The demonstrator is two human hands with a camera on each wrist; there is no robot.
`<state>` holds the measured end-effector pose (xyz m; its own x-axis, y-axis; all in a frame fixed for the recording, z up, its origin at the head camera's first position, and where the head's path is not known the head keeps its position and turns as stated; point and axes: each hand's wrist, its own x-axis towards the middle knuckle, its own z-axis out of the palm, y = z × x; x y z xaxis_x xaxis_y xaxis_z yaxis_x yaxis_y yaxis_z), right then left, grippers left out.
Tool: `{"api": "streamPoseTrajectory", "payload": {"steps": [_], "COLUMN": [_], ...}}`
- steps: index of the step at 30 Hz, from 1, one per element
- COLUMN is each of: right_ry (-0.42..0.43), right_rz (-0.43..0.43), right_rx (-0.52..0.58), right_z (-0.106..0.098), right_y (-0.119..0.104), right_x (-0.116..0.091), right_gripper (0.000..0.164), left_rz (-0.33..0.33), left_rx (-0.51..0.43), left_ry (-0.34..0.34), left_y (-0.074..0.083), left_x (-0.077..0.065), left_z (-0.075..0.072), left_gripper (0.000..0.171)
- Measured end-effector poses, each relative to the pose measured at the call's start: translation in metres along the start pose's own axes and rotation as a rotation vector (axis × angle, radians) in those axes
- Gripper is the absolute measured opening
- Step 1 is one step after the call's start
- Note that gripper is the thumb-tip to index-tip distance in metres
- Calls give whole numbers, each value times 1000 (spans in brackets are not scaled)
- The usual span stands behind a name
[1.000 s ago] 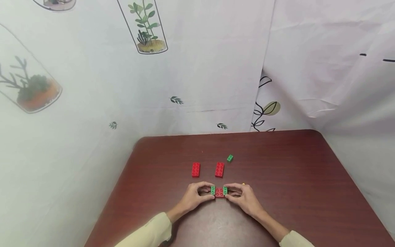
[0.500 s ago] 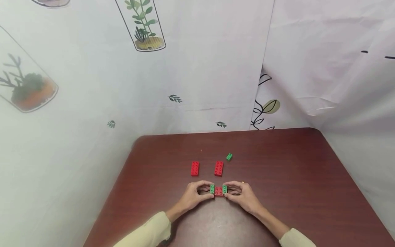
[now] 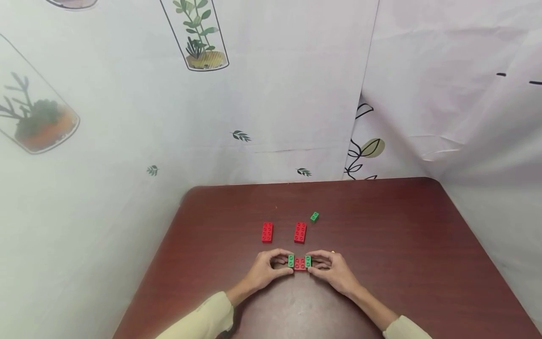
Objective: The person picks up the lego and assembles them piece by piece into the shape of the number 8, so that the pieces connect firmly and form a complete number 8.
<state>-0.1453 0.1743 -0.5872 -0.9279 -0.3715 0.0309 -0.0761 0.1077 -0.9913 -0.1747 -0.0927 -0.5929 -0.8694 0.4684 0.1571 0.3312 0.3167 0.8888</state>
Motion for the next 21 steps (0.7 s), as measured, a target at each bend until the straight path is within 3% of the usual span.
{"api": "streamPoseTrajectory", "payload": {"steps": [12,21], "right_ry": [-28,-19], "right_rz": [5,-4], "right_rx": [51,31], "right_z": [-1,-1], "right_y": [0,-1], "right_x": [0,-2], "right_gripper": [49,48], "left_rz": [27,36], "left_rx": [13,18], "left_ry": [-2,-2], "left_y": [0,0], "left_x": [-2,-3], "left_z": [-2,-2], "left_gripper": [38,40]}}
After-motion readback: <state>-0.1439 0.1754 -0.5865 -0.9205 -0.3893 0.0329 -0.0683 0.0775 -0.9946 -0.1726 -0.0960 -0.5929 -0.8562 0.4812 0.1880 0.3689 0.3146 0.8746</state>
